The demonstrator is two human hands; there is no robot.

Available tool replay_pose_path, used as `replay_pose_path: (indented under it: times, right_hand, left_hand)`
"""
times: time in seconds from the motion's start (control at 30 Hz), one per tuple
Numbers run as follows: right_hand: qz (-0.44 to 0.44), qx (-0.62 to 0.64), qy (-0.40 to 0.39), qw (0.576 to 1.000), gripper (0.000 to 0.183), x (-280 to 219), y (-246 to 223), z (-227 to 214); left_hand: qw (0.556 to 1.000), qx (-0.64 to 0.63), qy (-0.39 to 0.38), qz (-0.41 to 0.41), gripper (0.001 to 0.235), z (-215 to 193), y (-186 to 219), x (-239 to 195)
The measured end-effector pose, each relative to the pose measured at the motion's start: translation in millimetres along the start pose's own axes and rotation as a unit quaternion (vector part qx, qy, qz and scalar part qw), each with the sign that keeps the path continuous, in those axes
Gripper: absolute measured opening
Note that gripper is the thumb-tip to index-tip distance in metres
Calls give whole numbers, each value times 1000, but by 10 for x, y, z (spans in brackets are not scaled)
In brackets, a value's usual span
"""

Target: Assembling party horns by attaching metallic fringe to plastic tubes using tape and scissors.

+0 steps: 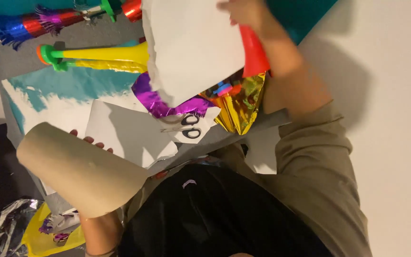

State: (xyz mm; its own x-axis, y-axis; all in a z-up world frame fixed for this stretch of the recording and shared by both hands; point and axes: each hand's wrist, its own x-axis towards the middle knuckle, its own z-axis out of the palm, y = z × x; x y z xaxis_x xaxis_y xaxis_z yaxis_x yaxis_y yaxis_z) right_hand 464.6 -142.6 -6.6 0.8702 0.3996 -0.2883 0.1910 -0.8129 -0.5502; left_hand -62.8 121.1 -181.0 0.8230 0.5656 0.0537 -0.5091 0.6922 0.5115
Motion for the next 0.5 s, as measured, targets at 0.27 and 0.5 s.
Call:
replay_pose_path:
  times: [0.27,0.5]
  right_hand:
    - [-81,71,-35,994,31,-60,645,813]
    - [-153,139,-47,977,31,-1866,1646,2208]
  left_hand:
    - [995,-62,63,-54,59,144,182,-87]
    - [979,-12,181,-93,72,447,299,65]
